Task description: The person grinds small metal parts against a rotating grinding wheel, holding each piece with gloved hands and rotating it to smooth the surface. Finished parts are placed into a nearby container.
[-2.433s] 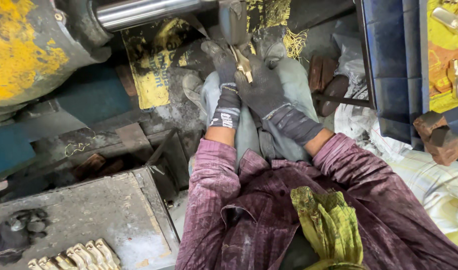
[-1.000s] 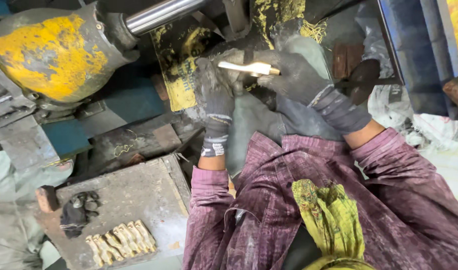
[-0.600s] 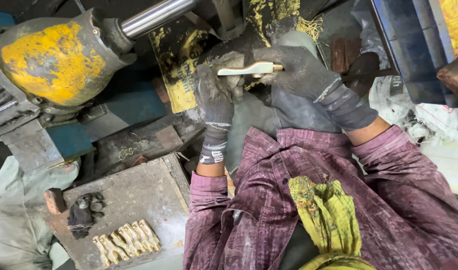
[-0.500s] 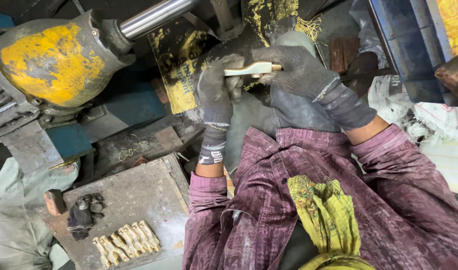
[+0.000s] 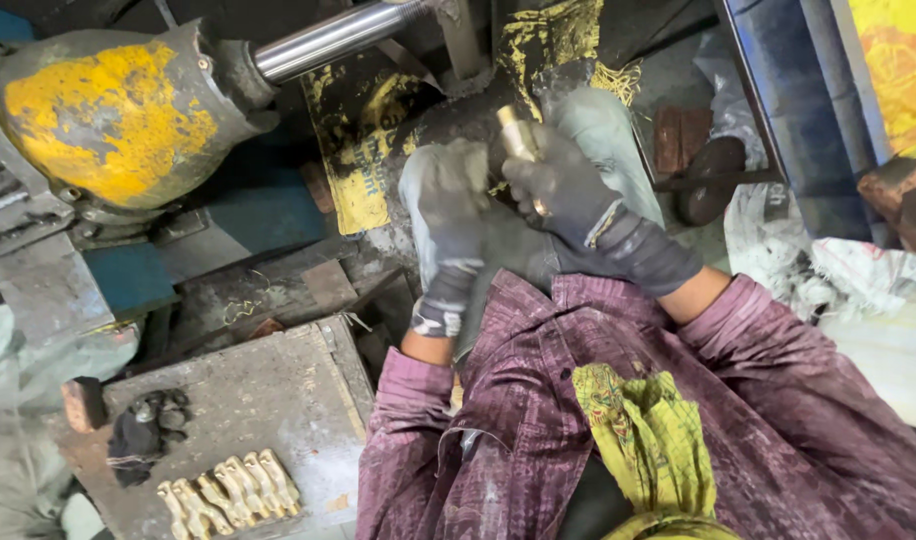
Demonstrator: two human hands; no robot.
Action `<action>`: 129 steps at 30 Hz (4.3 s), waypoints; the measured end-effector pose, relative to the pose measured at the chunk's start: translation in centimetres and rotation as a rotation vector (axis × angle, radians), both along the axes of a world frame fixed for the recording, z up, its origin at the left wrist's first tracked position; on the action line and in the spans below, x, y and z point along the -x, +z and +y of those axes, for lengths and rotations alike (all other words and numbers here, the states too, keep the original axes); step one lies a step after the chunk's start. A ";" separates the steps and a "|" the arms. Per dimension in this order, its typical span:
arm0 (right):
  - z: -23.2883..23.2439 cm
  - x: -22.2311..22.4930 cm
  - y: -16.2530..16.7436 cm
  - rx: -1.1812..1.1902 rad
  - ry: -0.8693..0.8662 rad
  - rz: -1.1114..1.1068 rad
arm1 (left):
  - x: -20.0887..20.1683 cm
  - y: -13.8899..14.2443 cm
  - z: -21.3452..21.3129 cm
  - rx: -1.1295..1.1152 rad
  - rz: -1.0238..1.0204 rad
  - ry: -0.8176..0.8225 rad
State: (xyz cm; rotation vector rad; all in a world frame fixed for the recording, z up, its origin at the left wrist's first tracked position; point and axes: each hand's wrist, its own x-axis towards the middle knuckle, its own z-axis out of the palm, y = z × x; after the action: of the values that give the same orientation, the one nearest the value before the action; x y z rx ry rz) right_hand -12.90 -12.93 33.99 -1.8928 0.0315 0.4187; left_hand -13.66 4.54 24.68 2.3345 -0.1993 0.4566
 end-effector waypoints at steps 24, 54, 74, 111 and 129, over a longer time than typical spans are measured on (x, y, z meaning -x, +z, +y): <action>-1.7 -7.9 -9.7 0.245 0.270 -0.537 | -12.8 -10.4 -2.9 -0.623 -0.019 0.100; 1.2 -9.8 -10.8 0.213 -0.009 -0.379 | -12.8 -16.5 -6.2 -0.059 0.374 -0.024; 1.3 -9.8 -10.2 0.069 0.063 -0.344 | -14.1 -10.2 -2.4 0.210 0.412 0.114; -4.6 -2.0 -0.4 0.016 0.215 -0.612 | -2.4 2.0 0.5 0.631 0.314 -0.092; -5.2 -11.5 -8.2 0.033 0.111 -0.469 | -12.2 -11.0 -7.0 0.694 0.644 -0.017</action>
State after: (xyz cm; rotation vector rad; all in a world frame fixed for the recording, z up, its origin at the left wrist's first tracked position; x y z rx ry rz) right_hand -1.38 -18.09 25.75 -1.9886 -0.3813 0.0401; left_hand -1.44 -2.44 13.66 1.6776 0.2198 -0.2289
